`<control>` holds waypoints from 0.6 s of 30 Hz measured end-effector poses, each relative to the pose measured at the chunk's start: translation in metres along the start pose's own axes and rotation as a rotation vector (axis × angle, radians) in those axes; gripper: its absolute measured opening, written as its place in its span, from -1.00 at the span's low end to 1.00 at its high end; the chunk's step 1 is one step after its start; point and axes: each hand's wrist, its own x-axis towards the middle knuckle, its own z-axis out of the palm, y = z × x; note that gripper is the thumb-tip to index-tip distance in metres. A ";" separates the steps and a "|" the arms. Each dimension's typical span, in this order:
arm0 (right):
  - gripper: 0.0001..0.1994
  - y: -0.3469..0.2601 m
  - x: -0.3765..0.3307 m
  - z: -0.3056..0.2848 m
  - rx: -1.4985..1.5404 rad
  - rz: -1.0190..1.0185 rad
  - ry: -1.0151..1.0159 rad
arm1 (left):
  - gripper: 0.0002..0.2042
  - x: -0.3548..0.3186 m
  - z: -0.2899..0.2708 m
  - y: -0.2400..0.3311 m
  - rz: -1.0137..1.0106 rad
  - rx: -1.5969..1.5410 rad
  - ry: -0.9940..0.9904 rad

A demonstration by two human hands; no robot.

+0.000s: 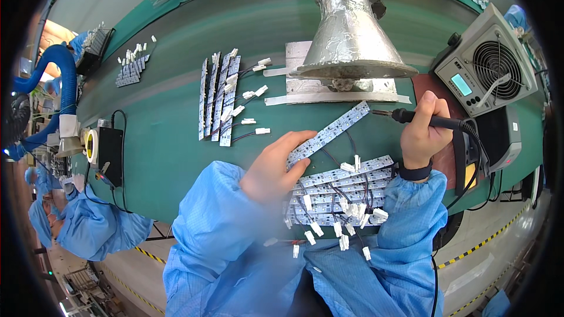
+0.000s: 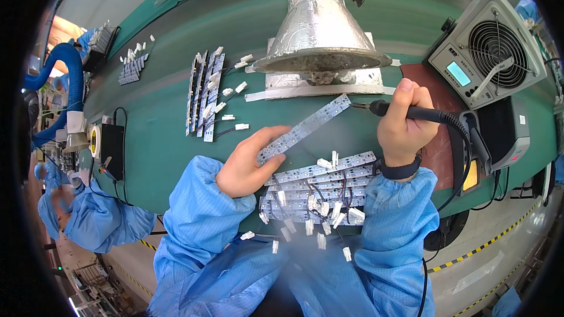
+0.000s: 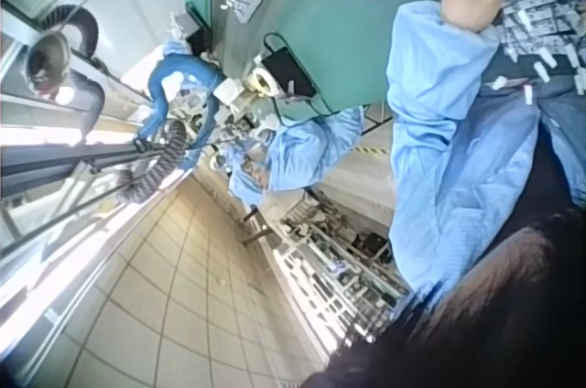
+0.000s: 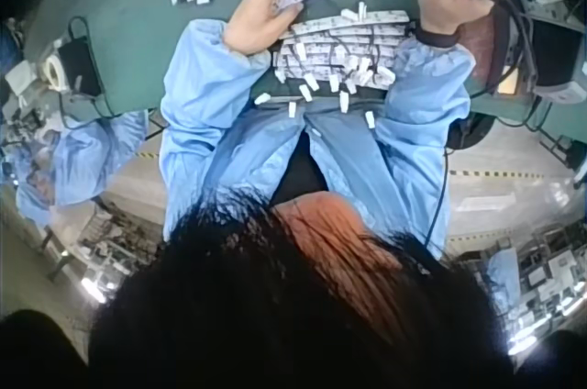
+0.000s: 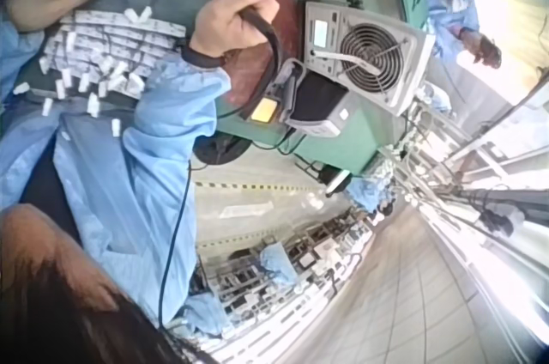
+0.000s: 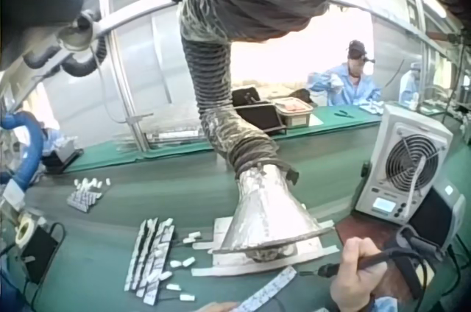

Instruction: The person picks up LED circuit board strips, solders connections on them using a soldering iron, and stacks the finished strips on the table before pushing completed batches along the conveyor belt.

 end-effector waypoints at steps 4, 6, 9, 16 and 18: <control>-0.57 0.000 -0.001 0.001 0.003 -0.001 0.002 | -0.57 0.000 0.000 0.000 -0.010 0.009 0.002; -0.57 0.001 -0.001 0.001 0.008 0.001 0.002 | -0.57 0.000 0.000 -0.001 -0.003 0.003 0.004; -0.57 0.001 -0.001 0.000 0.004 0.001 0.002 | -0.57 0.000 0.000 0.000 -0.002 0.000 0.003; -0.55 -0.001 -0.001 0.000 0.011 0.022 0.008 | -0.57 0.000 0.001 0.000 -0.008 0.004 -0.003; -0.55 -0.001 -0.001 0.000 0.022 0.022 0.008 | -0.57 0.000 0.001 0.000 -0.007 0.001 -0.005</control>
